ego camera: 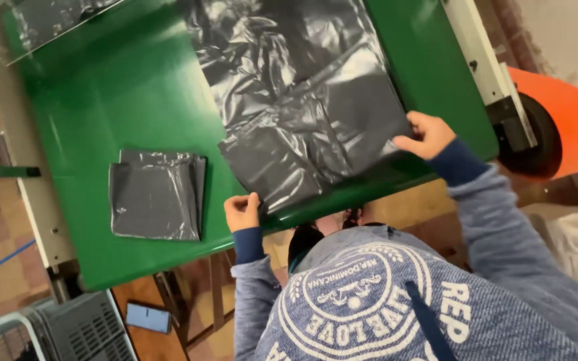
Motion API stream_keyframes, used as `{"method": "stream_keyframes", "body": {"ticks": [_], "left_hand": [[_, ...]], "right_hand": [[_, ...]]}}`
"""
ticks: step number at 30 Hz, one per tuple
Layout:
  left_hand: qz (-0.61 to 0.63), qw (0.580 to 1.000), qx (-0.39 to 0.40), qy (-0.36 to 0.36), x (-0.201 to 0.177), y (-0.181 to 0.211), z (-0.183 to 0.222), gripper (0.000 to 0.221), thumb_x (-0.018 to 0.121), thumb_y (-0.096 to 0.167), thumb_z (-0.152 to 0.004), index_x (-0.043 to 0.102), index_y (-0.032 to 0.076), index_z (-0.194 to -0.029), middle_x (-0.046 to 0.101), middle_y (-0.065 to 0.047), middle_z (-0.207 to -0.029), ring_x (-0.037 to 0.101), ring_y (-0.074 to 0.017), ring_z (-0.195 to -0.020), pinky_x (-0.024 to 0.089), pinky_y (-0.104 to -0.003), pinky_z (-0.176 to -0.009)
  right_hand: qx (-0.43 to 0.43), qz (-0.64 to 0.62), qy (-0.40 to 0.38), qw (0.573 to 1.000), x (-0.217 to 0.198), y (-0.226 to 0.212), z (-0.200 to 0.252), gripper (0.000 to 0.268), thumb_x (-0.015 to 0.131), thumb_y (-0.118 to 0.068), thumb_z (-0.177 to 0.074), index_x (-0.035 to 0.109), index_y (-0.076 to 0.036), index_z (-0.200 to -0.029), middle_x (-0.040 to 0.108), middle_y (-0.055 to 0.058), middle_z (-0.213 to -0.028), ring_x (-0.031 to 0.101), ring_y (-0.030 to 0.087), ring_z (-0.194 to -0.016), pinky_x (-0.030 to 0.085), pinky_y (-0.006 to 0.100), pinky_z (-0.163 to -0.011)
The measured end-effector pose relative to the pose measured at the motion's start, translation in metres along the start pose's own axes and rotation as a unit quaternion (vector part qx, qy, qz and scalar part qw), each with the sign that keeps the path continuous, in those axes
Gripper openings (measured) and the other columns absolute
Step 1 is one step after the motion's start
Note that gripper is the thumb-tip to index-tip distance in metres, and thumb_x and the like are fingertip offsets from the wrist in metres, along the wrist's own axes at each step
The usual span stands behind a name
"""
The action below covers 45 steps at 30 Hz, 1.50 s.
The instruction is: Folding and stacking large black plastic bags on a conveyor belt
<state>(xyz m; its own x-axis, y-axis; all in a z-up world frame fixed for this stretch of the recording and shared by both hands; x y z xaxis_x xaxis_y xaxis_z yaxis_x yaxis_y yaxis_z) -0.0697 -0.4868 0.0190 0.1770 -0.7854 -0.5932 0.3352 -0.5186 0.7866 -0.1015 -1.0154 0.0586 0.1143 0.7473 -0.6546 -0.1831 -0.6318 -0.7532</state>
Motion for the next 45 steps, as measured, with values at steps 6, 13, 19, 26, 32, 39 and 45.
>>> {"method": "stream_keyframes", "body": {"ticks": [6,13,19,26,32,39,45], "left_hand": [[-0.088,0.981,-0.117,-0.129,-0.012,0.015,0.028,0.049,0.088,0.047,-0.078,0.071,0.011,-0.105,0.076,-0.011,-0.095,0.073,-0.0312,-0.098,0.055,-0.044,-0.091],[-0.141,0.973,-0.147,-0.105,-0.047,0.006,0.065,0.052,0.082,0.059,-0.082,0.064,0.017,-0.107,0.076,-0.009,-0.094,0.074,-0.0307,-0.097,0.056,-0.044,-0.089],[0.06,0.992,-0.016,-0.112,-0.031,-0.008,-0.003,0.012,0.083,0.017,-0.086,0.075,0.009,-0.09,0.072,-0.007,-0.082,0.065,-0.0198,-0.082,0.054,-0.034,-0.081],[0.14,0.983,0.096,-0.074,0.022,0.179,-0.256,0.023,0.066,0.033,-0.099,0.069,0.013,-0.087,0.066,0.003,-0.085,0.055,-0.0088,-0.084,0.047,-0.028,-0.08],[-0.015,0.991,-0.111,-0.078,0.155,0.073,-0.378,0.065,0.084,0.069,-0.071,0.077,0.017,-0.11,0.076,-0.006,-0.115,0.067,-0.0243,-0.12,0.047,-0.038,-0.11],[-0.053,0.986,-0.095,-0.13,0.058,0.075,-0.175,0.072,0.092,0.053,-0.071,0.058,0.019,-0.124,0.079,0.002,-0.09,0.075,-0.0198,-0.094,0.055,-0.037,-0.091],[-0.136,0.986,0.085,-0.053,0.022,0.153,-0.104,0.043,0.075,0.019,-0.09,0.057,0.003,-0.125,0.074,-0.025,-0.107,0.07,-0.0436,-0.104,0.054,-0.055,-0.088]], "right_hand": [[0.129,-0.105,-0.189,0.968,0.003,-0.065,0.019,0.038,0.069,-0.036,-0.094,0.071,0.001,-0.097,0.075,0.027,-0.091,0.07,0.038,-0.093,0.051,0.052,-0.085],[-0.165,-0.098,-0.223,0.956,-0.054,-0.21,0.036,0.023,0.074,-0.034,-0.085,0.069,-0.013,-0.077,0.071,0.009,-0.065,0.072,0.032,-0.063,0.057,0.041,-0.058],[-0.293,-0.095,-0.134,0.942,-0.058,-0.15,-0.036,0.028,0.075,-0.031,-0.086,0.06,-0.018,-0.067,0.049,0.002,-0.056,0.053,0.031,-0.049,0.047,0.038,-0.049],[0.054,-0.273,-0.059,0.959,-0.049,-0.113,-0.355,0.03,0.068,-0.034,-0.098,0.071,-0.018,-0.123,0.067,-0.01,-0.111,0.061,0.002,-0.102,0.049,0.019,-0.091],[0.194,-0.193,0.029,0.961,0.035,0.038,-0.476,0.066,0.085,-0.063,-0.093,0.069,-0.009,-0.127,0.068,0.016,-0.129,0.061,0.033,-0.126,0.049,0.048,-0.106],[0.201,-0.132,-0.1,0.965,0.022,0.063,-0.241,0.028,0.073,-0.023,-0.094,0.07,-0.004,-0.114,0.069,0.012,-0.095,0.064,0.025,-0.084,0.052,0.046,-0.084],[0.212,0.069,0.034,0.974,0.009,0.003,-0.114,0.058,0.077,-0.04,-0.091,0.05,-0.034,-0.142,0.074,-0.009,-0.092,0.07,0.017,-0.089,0.053,0.036,-0.092]]}}
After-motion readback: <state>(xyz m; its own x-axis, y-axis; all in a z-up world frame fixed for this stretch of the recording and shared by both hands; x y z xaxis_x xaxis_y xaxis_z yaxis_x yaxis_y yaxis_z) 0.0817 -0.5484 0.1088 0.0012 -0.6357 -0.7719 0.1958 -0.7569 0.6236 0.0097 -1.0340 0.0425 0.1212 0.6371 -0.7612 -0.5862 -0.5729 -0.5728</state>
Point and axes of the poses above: each hand's wrist, its own z-axis away from the middle knuckle, its own x-axis out of the palm, y = z × x, the point moved 5 cm from there along -z, towards the middle knuckle
